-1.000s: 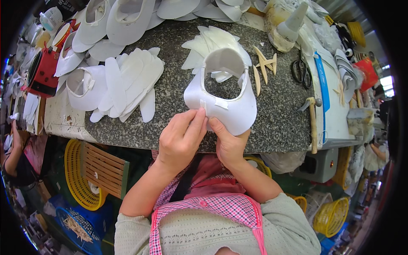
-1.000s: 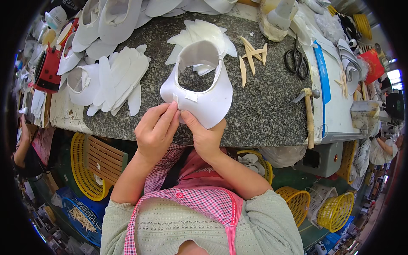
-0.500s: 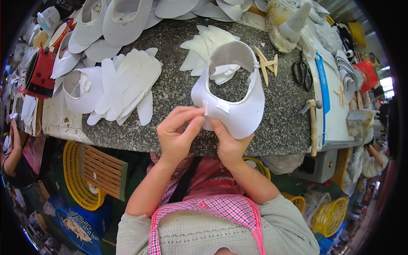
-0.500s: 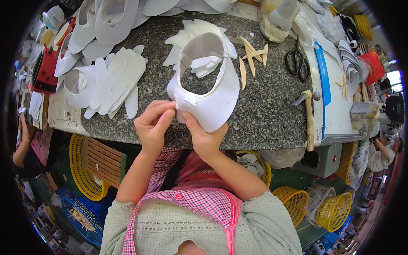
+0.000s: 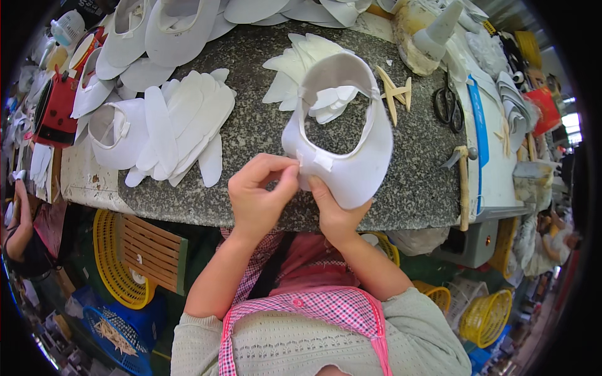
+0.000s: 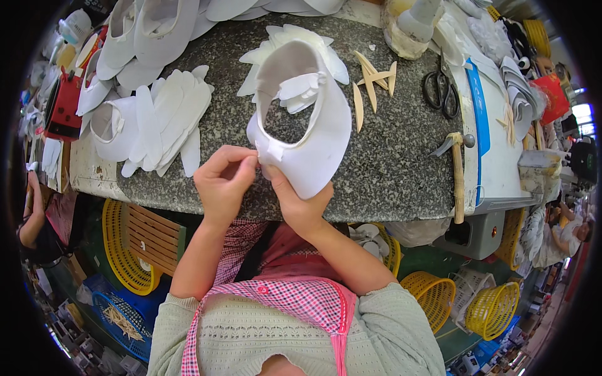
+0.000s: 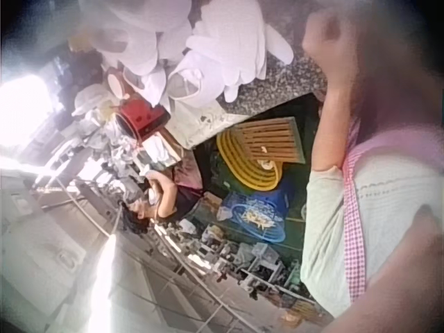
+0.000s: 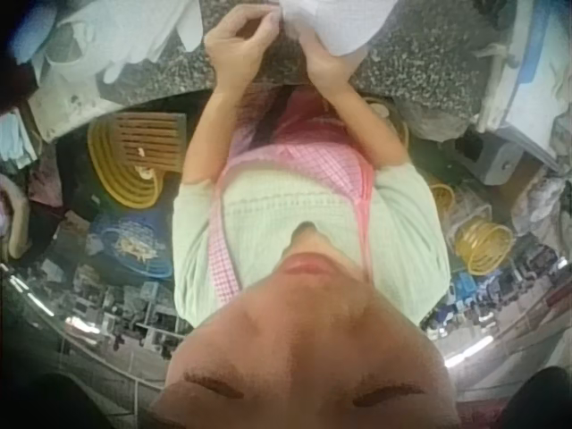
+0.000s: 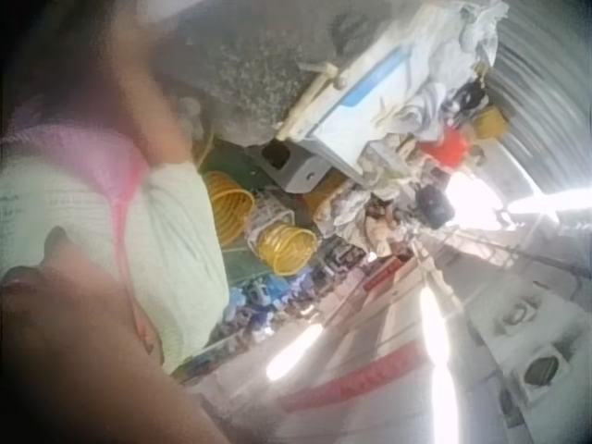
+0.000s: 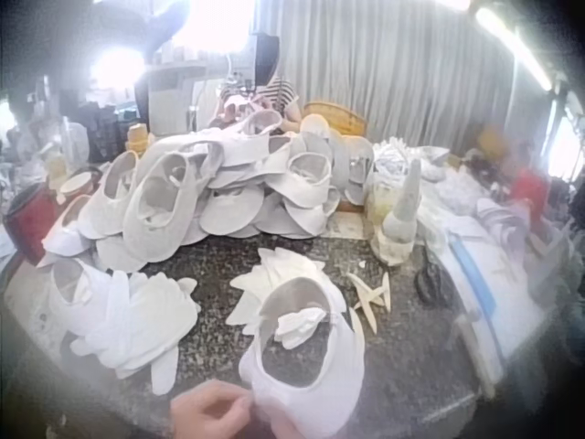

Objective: The person assembles shoe uppers by taking shoe uppers and stiffener inserts from the workbench, positioning the inserts inside the toe sections, and pressing the materials together by hand.

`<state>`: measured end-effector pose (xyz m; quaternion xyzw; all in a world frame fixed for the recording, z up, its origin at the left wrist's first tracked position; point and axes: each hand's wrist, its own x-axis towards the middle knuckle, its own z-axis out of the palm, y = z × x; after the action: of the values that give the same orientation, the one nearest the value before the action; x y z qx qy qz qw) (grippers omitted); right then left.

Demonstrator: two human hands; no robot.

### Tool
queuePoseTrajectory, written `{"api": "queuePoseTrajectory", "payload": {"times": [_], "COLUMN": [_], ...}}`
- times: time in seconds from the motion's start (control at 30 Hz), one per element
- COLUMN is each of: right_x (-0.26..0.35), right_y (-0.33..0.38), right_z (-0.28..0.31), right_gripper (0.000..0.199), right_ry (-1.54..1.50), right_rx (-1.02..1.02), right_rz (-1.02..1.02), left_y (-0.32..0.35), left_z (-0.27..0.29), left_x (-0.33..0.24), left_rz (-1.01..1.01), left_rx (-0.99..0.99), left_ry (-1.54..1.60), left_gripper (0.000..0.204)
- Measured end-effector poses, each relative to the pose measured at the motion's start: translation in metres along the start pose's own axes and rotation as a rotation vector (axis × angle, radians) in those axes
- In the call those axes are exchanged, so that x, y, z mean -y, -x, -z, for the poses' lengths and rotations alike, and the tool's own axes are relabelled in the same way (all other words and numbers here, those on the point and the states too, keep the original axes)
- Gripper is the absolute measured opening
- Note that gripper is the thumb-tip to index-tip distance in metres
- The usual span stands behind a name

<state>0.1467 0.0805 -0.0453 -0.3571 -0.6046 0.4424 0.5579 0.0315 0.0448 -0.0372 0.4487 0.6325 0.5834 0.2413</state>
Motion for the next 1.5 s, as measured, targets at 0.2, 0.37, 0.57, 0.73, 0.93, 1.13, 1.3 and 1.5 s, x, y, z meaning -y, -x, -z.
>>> {"api": "queuePoseTrajectory", "payload": {"times": [0.2,0.37,0.57,0.73,0.93,1.13,1.3,1.5], "right_x": [-0.005,-0.001,-0.015,-0.021,-0.008,-0.003,-0.015,-0.022], "right_y": [-0.008,-0.005,-0.002,0.002,0.002,-0.003,0.0,0.0], "right_z": [0.001,-0.002,0.003,0.009,0.004,0.004,0.009,0.013], "right_gripper": [0.019,0.023,0.032,0.029,0.03,0.031,0.033,0.032], "right_ry": [-0.081,-0.06,0.087,0.262,-0.054,-0.031,0.113,0.138], "right_rx": [-0.085,-0.01,0.156,0.288,0.119,0.149,0.209,0.352], "right_rz": [-0.082,0.048,0.212,0.231,0.027,0.078,0.152,0.134], "left_y": [0.005,0.001,-0.001,-0.001,-0.002,-0.018,-0.032,-0.036], "left_z": [0.004,-0.003,-0.002,-0.002,0.006,0.022,0.029,0.028], "left_x": [-0.001,-0.002,-0.011,-0.005,0.0,-0.004,-0.021,-0.016], "left_rz": [0.194,-0.061,-0.18,-0.063,0.322,0.218,-0.048,-0.181], "left_rx": [-0.117,-0.109,-0.089,-0.061,0.061,0.232,0.323,0.341], "left_ry": [0.593,-0.002,-0.245,-0.047,0.534,0.199,-0.17,-0.281], "left_gripper": [0.014,0.022,0.02,0.016,0.014,0.016,0.012,0.008]}}
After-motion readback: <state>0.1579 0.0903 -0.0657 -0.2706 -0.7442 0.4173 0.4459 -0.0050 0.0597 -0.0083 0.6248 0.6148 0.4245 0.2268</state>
